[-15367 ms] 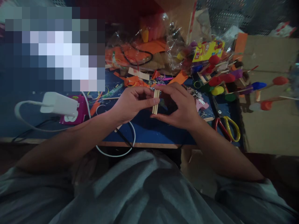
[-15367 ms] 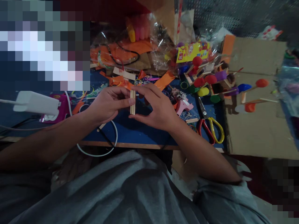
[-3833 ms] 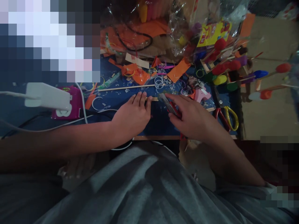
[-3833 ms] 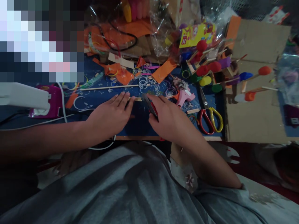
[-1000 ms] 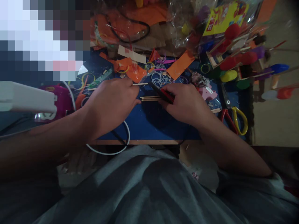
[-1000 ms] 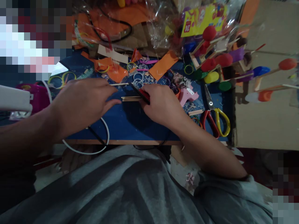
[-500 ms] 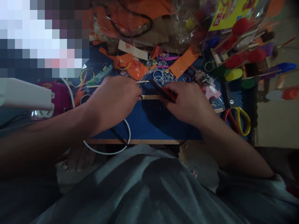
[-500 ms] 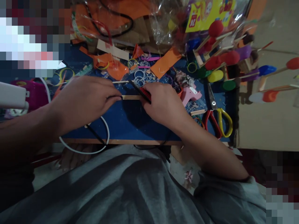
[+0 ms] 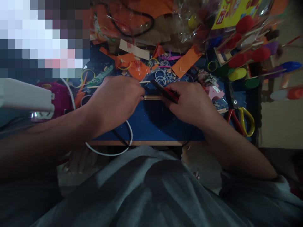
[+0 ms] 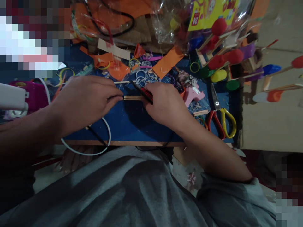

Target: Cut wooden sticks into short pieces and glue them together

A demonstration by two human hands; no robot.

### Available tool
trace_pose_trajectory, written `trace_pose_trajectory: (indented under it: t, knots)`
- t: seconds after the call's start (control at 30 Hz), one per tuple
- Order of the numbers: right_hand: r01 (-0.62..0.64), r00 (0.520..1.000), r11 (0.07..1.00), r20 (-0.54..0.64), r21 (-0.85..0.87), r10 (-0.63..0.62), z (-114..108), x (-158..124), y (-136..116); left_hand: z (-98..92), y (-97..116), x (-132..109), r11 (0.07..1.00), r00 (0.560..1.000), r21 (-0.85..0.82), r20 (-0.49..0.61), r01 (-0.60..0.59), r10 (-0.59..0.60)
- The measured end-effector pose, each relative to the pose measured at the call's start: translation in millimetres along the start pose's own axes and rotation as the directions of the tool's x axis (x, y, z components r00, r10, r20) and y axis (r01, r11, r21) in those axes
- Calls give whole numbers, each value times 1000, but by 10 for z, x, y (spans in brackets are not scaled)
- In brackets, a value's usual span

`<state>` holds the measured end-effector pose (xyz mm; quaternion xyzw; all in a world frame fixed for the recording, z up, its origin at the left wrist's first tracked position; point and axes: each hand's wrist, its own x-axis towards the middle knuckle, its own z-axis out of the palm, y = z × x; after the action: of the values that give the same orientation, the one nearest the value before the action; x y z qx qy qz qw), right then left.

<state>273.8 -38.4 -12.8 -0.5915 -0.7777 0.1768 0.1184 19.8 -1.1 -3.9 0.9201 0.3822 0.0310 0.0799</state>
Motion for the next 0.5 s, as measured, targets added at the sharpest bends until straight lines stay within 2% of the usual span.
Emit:
trace_pose_trajectory:
  t: [0.1, 0.23, 0.33, 0.5]
  knots:
    - [-6, 1000, 1000, 9, -4, 6, -2, 2, -3, -73, 47, -1, 998, 996, 62, 90, -2, -3]
    - [-3, 1000, 1000, 17, 10, 3, -6, 1, -2, -46, 18, -14, 998, 997, 9, 49, -61, 61]
    - [-3, 1000, 1000, 20, 18, 2, -8, 0, -2, -19, -21, -16, 998, 998, -17, 30, -62, 63]
    - [-22, 1000, 1000, 21, 5, 21, -14, 12, -15, -82, 22, 19, 996, 998, 81, 54, -22, 18]
